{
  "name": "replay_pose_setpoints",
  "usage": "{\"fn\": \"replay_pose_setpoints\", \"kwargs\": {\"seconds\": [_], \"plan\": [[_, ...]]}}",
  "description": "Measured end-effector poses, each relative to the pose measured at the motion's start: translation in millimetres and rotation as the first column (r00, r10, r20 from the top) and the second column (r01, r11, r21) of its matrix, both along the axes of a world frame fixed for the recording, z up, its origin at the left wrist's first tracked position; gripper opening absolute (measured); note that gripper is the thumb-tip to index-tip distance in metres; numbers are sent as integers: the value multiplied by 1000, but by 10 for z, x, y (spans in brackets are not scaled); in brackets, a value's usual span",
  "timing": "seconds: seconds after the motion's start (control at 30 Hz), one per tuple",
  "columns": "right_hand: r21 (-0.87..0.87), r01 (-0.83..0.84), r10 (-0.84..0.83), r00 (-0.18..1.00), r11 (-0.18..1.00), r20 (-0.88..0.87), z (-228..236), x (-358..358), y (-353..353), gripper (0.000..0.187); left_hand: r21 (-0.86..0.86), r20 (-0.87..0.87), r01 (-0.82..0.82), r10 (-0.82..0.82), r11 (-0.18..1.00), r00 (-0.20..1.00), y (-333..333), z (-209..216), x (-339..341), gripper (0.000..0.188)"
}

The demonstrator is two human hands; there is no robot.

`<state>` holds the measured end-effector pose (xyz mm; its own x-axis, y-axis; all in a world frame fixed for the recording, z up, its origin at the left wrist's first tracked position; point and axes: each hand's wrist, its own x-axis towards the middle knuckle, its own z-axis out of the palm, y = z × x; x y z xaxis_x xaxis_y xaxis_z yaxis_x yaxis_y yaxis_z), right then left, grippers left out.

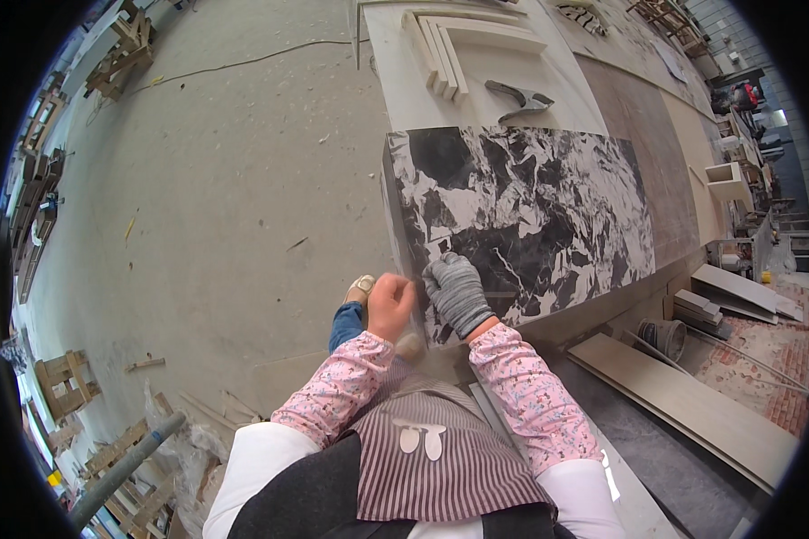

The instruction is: The person peels protective film from a large black-and-white marble slab in a workshop. They work along the edges and corners, removing strips of film by hand and occasionally repositioning the slab to access different sides.

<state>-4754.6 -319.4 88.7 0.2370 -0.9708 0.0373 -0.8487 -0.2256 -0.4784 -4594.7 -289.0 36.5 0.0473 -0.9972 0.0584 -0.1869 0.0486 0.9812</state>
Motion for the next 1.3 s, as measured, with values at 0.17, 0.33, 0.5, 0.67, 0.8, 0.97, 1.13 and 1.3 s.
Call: {"fn": "replay_pose_setpoints", "kwargs": {"seconds": [0.17,0.33,0.5,0.67,0.8,0.97,1.13,1.3], "plan": [[-11,-32,32,999,999,10,54,-1,188,8,39,-19,-12,13,999,1000,231,27,-11,10],[18,-73,73,997,997,-3,65,-45,432,11,2,-15,-10,10,1000,1000,497,14,-33,10],[-12,-95,95,993,995,66,23,-91,662,14,94,18,40,-42,995,999,734,104,-12,9],[-1,-115,115,993,993,9,121,-92,828,13,60,-4,41,-41,997,999,925,96,-15,10],[-10,-143,143,990,990,7,166,-114,953,12,9,22,39,-39,999,999,1060,51,-28,10],[155,-225,233,972,962,-34,206,-249,1234,12,15,53,262,-263,965,963,1396,38,52,10],[313,-103,61,988,944,141,444,-522,1601,25,-116,342,539,-476,834,810,1450,230,322,11],[431,-341,372,928,835,15,680,-260,1501,39,-263,395,637,-522,725,756,1170,548,248,11]]}}
